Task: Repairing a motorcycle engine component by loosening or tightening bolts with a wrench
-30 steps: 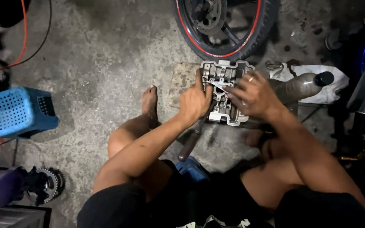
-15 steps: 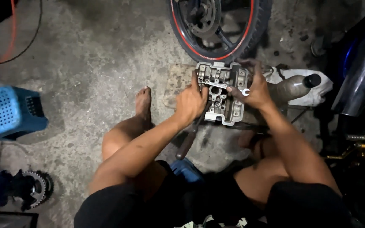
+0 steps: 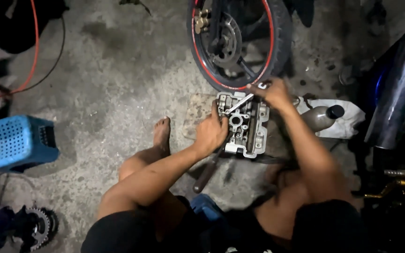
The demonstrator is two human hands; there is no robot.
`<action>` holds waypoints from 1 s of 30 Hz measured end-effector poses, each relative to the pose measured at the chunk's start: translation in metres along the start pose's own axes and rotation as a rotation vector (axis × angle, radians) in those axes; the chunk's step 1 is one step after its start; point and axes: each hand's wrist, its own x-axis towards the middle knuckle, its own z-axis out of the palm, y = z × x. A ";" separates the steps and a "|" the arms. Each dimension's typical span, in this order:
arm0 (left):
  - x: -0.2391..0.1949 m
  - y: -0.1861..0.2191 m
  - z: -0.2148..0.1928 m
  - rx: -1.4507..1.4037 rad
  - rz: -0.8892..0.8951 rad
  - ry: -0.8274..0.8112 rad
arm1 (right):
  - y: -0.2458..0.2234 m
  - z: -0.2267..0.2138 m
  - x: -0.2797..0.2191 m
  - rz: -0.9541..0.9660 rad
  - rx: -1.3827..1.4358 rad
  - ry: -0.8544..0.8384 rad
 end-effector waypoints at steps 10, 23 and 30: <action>-0.006 0.009 -0.017 -0.096 -0.008 -0.053 | -0.089 0.002 0.012 0.111 -0.486 -0.155; -0.005 0.010 -0.020 -0.126 -0.035 -0.076 | -0.070 0.080 0.036 0.168 -0.799 0.140; -0.010 0.011 -0.026 -0.175 -0.012 -0.050 | -0.049 0.123 0.063 -0.139 -0.843 0.083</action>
